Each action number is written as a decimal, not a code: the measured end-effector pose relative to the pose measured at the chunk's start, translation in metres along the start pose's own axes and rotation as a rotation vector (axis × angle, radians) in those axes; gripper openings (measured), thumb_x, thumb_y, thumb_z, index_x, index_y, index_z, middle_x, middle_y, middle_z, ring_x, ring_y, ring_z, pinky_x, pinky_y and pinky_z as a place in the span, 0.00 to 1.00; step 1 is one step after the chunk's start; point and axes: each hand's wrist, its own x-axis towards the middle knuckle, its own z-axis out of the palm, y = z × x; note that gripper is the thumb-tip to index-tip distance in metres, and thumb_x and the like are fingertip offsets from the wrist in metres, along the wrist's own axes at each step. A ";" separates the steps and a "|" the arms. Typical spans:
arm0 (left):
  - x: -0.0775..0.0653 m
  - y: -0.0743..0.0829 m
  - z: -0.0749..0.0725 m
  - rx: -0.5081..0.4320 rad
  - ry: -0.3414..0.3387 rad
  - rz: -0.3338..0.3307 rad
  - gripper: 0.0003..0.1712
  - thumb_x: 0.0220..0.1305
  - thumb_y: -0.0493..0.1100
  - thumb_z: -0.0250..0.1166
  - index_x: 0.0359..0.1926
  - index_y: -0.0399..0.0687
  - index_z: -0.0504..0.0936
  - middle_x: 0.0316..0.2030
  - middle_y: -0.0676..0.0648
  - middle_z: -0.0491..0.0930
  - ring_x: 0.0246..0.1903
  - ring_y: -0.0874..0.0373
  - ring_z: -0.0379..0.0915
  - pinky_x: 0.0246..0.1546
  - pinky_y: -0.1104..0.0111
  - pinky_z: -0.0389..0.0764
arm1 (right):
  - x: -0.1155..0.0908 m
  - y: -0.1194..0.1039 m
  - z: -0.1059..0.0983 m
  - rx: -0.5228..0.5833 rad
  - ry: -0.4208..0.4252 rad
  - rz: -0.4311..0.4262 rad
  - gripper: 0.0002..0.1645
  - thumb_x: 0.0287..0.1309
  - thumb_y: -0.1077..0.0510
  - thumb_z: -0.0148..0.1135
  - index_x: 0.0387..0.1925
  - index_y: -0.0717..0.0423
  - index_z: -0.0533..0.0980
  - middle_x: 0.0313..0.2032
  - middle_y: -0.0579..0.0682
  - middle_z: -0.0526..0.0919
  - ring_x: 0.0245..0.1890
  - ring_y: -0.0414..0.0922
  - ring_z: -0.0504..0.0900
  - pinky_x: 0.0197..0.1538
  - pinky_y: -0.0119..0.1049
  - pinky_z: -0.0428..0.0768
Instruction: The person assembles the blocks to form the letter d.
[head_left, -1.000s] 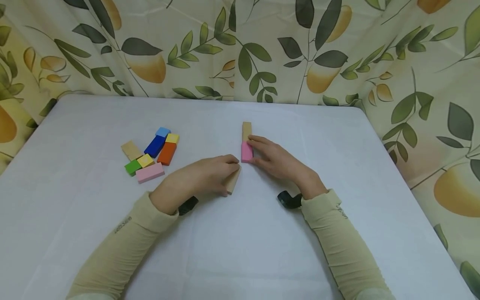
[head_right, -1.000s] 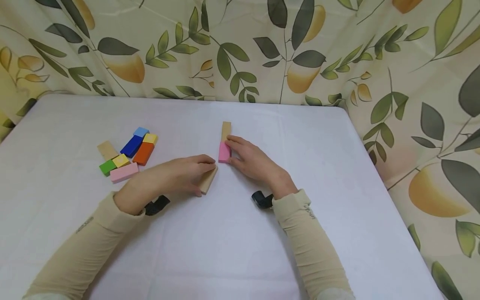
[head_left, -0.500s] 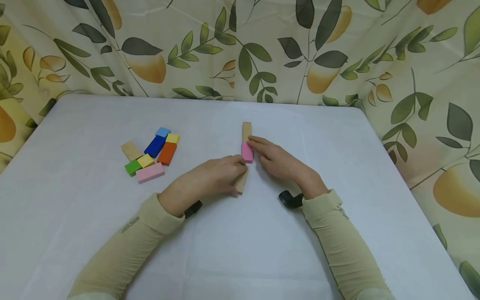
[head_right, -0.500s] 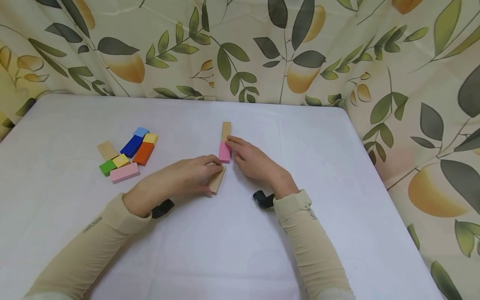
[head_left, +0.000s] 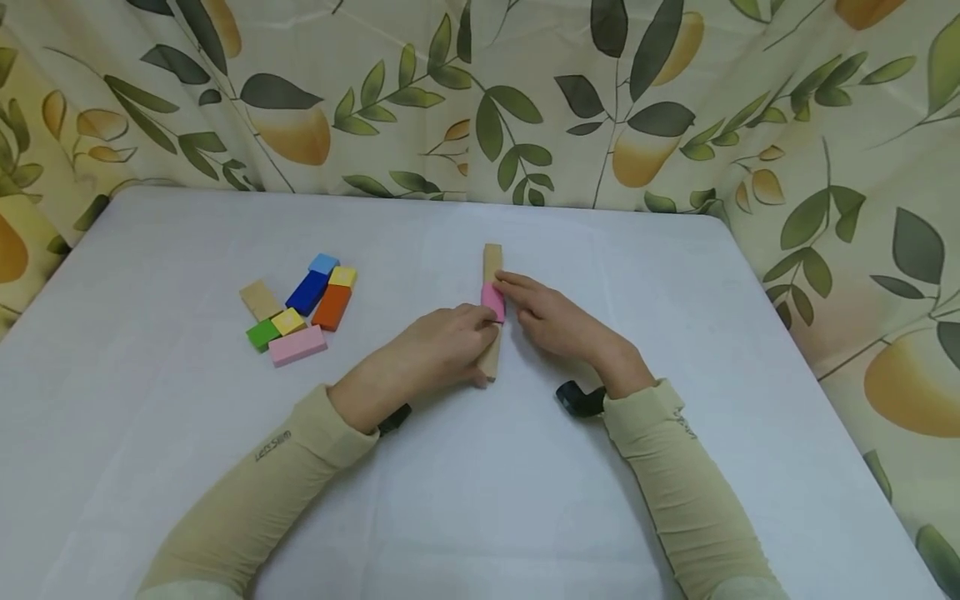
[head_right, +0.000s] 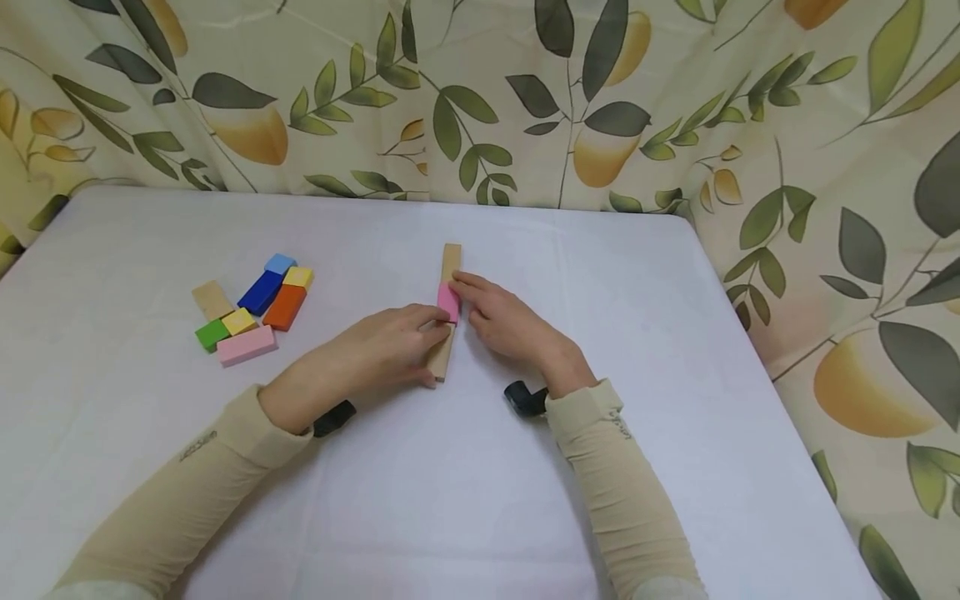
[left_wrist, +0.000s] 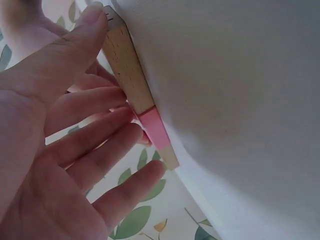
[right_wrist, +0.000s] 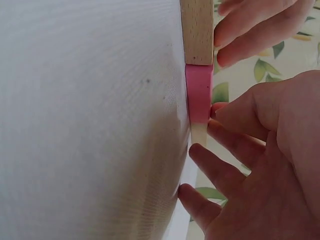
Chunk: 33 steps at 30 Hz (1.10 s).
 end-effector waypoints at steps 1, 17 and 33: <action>0.002 0.001 -0.001 -0.001 0.002 -0.002 0.35 0.55 0.55 0.75 0.57 0.38 0.78 0.62 0.41 0.74 0.60 0.48 0.73 0.59 0.58 0.77 | 0.000 0.000 -0.001 0.001 -0.002 0.003 0.32 0.71 0.65 0.40 0.75 0.57 0.57 0.77 0.53 0.53 0.78 0.51 0.51 0.78 0.51 0.52; 0.012 0.004 0.001 -0.042 -0.001 -0.124 0.43 0.51 0.58 0.76 0.60 0.34 0.75 0.55 0.44 0.77 0.53 0.52 0.77 0.54 0.62 0.81 | 0.000 0.003 -0.004 -0.002 0.015 -0.009 0.31 0.73 0.63 0.42 0.75 0.57 0.58 0.77 0.51 0.54 0.78 0.50 0.51 0.78 0.50 0.52; 0.012 0.000 0.001 -0.002 0.000 -0.155 0.46 0.53 0.64 0.72 0.62 0.36 0.74 0.59 0.44 0.76 0.59 0.51 0.74 0.60 0.60 0.76 | 0.000 0.001 -0.001 0.007 0.009 0.014 0.40 0.69 0.46 0.58 0.75 0.55 0.57 0.77 0.51 0.54 0.78 0.50 0.51 0.77 0.51 0.53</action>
